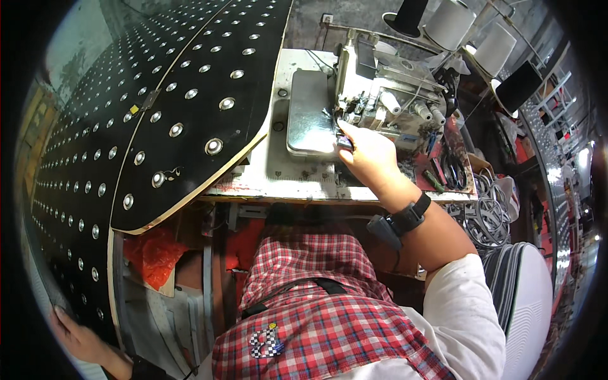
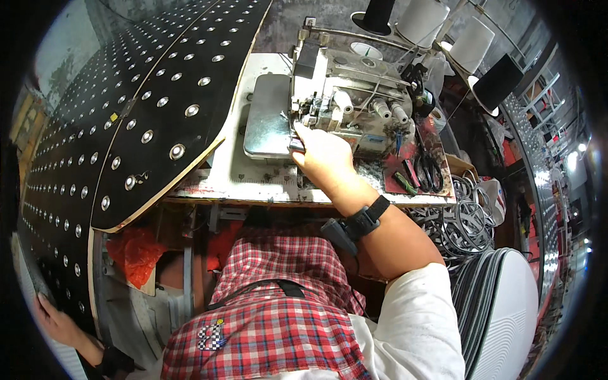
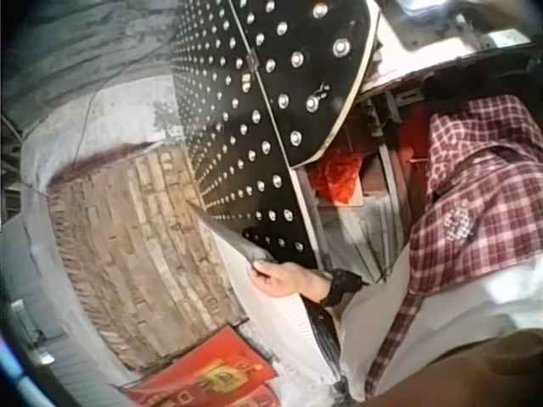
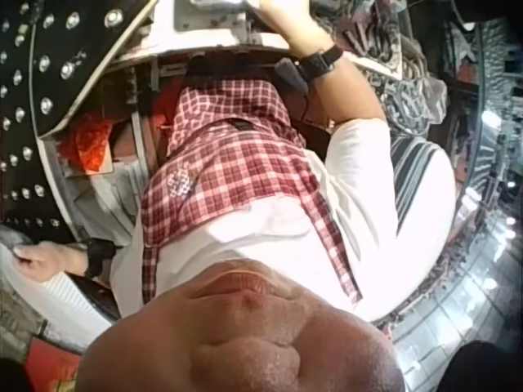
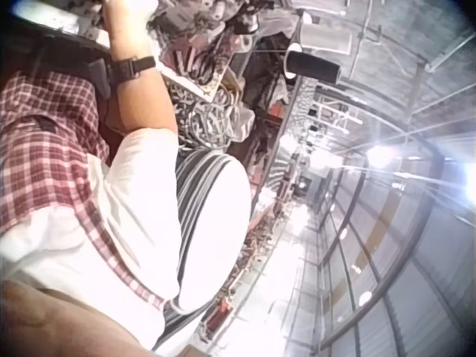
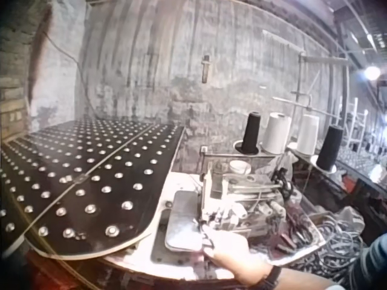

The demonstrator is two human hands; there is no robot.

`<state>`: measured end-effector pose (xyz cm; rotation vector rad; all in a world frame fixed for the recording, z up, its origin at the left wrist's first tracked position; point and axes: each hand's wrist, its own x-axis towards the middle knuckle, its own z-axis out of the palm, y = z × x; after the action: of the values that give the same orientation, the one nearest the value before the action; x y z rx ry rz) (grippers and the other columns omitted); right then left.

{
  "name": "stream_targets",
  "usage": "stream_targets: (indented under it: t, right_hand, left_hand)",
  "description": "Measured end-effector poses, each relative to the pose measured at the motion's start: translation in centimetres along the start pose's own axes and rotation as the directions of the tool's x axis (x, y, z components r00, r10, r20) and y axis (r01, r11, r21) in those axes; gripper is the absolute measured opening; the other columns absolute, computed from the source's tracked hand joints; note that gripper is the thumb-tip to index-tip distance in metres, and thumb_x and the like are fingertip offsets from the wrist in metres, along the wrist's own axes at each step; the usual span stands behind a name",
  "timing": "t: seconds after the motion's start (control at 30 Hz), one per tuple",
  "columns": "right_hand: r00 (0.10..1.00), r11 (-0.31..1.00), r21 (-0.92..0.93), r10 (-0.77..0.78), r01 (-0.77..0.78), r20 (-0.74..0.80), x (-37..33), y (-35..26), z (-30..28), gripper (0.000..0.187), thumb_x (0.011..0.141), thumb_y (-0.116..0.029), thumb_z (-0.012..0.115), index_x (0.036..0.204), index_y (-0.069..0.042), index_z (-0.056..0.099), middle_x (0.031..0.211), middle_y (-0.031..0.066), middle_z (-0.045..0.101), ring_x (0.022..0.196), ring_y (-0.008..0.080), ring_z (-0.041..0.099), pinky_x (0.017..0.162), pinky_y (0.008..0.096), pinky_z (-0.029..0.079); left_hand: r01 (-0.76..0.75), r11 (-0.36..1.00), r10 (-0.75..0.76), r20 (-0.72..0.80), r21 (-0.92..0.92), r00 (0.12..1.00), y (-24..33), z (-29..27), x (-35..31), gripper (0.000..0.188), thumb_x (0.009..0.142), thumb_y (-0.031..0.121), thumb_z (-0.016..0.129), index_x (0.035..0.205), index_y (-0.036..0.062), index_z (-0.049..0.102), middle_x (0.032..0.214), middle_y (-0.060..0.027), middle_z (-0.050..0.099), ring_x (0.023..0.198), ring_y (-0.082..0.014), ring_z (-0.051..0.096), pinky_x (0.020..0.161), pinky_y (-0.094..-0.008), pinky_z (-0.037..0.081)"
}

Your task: Sewing and binding the edges of circular mesh components using an industrial sewing machine.

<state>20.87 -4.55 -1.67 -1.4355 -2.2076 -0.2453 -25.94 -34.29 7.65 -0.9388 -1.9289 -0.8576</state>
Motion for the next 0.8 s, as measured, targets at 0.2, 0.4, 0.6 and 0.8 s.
stream_targets:
  t: [0.2,0.4,0.6,0.8]
  right_hand:
    - [1.000,1.000,0.029,-0.012,0.011,0.024,0.4,-0.7,-0.6,0.032,0.074,-0.030,0.053,0.098,-0.009,0.053,0.073,0.0106,0.058,0.070,0.0265,0.057,0.063,0.0359,0.046]
    - [0.990,0.999,-0.037,0.031,-0.026,0.140,0.8,-0.5,-1.6,0.034,0.075,-0.035,0.053,0.098,-0.009,0.053,0.075,0.0109,0.059,0.073,0.0269,0.057,0.064,0.0361,0.045]
    - [0.979,0.997,-0.045,0.062,-0.055,0.193,0.5,-1.1,-2.1,0.035,0.075,-0.040,0.052,0.087,-0.007,0.052,0.073,0.0109,0.059,0.073,0.0263,0.057,0.063,0.0360,0.045]
    - [0.997,0.997,0.019,0.071,-0.072,0.042,0.2,-0.1,-1.5,0.035,0.075,-0.041,0.052,0.084,-0.008,0.057,0.079,0.0116,0.058,0.075,0.0265,0.056,0.064,0.0360,0.045]
  left_hand:
    - [0.139,0.945,-0.151,-0.016,-0.297,0.988,9.6,4.1,-2.6,0.024,0.084,0.016,0.049,0.098,-0.0017,0.057,0.095,-0.0125,0.058,0.087,-0.0198,0.054,0.077,-0.0270,0.042]
    - [-0.286,0.702,0.526,0.204,-0.652,0.826,24.0,8.7,-7.7,0.018,0.075,0.015,0.054,0.090,0.0059,0.059,0.073,-0.0090,0.056,0.069,-0.0265,0.051,0.061,-0.0359,0.040]
    - [-0.290,0.548,0.640,0.170,-0.784,0.749,27.8,8.9,-11.7,0.019,0.070,0.006,0.056,0.089,0.0048,0.056,0.068,-0.0078,0.054,0.064,-0.0255,0.049,0.058,-0.0360,0.038]
    - [-0.197,0.215,0.862,0.091,-0.956,0.498,26.4,5.7,-14.8,0.028,0.067,0.005,0.053,0.094,0.0045,0.055,0.087,-0.0089,0.056,0.081,-0.0263,0.052,0.070,-0.0351,0.042]
